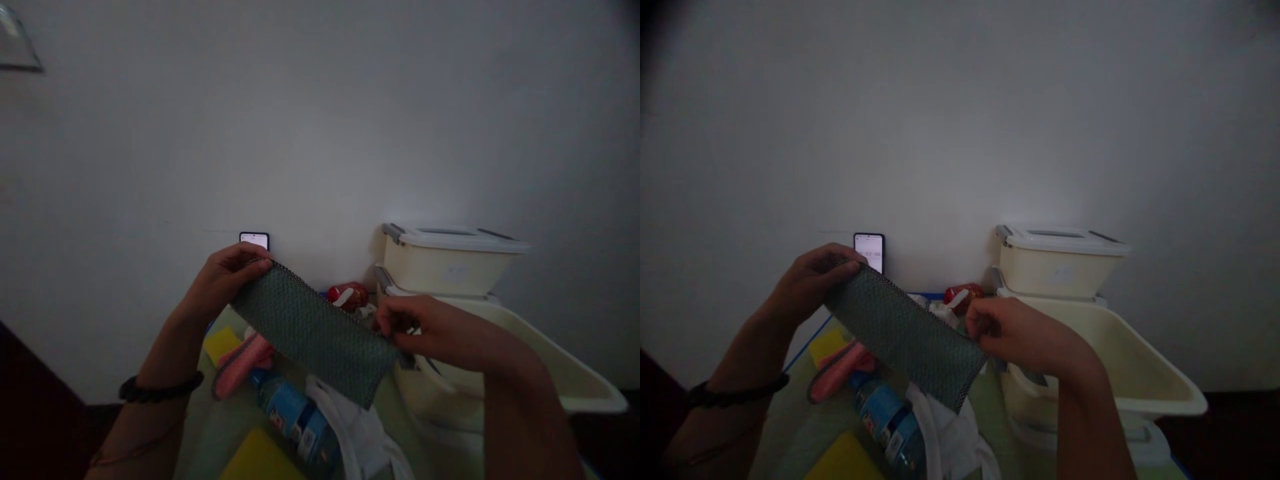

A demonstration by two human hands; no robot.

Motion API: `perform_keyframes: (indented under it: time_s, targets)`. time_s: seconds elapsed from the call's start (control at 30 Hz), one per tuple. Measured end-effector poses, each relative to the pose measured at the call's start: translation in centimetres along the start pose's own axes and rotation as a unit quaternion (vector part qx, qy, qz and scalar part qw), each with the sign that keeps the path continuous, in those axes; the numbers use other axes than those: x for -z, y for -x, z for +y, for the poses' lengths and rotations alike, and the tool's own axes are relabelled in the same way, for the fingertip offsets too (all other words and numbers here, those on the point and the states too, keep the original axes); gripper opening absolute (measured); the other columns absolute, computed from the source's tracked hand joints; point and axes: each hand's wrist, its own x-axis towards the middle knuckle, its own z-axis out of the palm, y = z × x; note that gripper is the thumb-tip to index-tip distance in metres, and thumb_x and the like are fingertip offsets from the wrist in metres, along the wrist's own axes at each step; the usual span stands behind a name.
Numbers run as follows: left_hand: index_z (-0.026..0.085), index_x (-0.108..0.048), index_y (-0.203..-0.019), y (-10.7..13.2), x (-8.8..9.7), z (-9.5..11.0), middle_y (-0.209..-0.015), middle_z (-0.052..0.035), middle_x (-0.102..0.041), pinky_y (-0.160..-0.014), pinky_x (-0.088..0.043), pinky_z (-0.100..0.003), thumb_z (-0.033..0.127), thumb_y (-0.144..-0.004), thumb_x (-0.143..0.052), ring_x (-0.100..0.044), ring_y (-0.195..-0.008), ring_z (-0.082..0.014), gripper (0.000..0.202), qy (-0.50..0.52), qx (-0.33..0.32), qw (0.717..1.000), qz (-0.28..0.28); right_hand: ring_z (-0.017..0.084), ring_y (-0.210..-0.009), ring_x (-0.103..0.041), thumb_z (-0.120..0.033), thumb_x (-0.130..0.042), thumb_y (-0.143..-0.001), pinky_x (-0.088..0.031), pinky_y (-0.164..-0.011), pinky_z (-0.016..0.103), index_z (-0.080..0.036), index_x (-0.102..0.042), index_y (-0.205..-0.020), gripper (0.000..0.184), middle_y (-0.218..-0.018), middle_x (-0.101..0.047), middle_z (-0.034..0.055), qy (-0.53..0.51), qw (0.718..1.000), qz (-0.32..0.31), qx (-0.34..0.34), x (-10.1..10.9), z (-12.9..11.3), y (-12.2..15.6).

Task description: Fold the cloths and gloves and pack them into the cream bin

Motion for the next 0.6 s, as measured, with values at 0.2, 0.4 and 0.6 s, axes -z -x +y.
perform_keyframes:
  time_s: [0.2, 0.4, 0.6]
  targets:
    - [0.018, -0.063, -0.074, -0.2, -0.6, -0.4, -0.073, 0.0012, -0.063, -0.058, -0.041, -0.021, 0.027, -0.068, -0.069, -0.055, -0.066, -0.0116, 0.012, -0.022, -0.03, 0.999, 0.032, 0.013, -0.072, -0.057, -0.006, -0.051, -0.072, -0.042, -0.063, 0.024, -0.019, -0.053, -0.085, 0.018, -0.079, -0.06, -0.0001, -0.01, 1.0, 0.002, -0.009, -0.2, 0.1, -0.1]
    - [0.018, -0.066, -0.071, 0.3, -2.5, 0.8, -0.071, 0.0003, -0.066, -0.061, -0.046, -0.021, 0.02, -0.068, -0.07, -0.059, -0.068, -0.0119, 0.005, -0.001, -0.049, 0.997, -0.064, 0.017, -0.078, -0.062, -0.014, -0.06, -0.073, -0.047, -0.069, 0.028, -0.019, -0.057, -0.104, 0.032, -0.087, -0.065, 0.0026, 0.012, 1.0, -0.008, -0.025, -1.0, 0.2, -0.9]
    - [0.018, -0.071, -0.07, 1.7, -3.3, 3.1, -0.076, -0.0006, -0.066, -0.067, -0.049, -0.02, 0.006, -0.068, -0.069, -0.061, -0.073, -0.0112, 0.011, 0.008, -0.113, 0.983, -0.146, 0.027, -0.115, -0.052, -0.046, -0.078, -0.059, -0.043, -0.093, 0.042, -0.023, -0.035, -0.135, 0.09, -0.129, -0.053, 0.0124, -0.055, 0.997, 0.051, 0.021, -2.5, -0.8, -1.8]
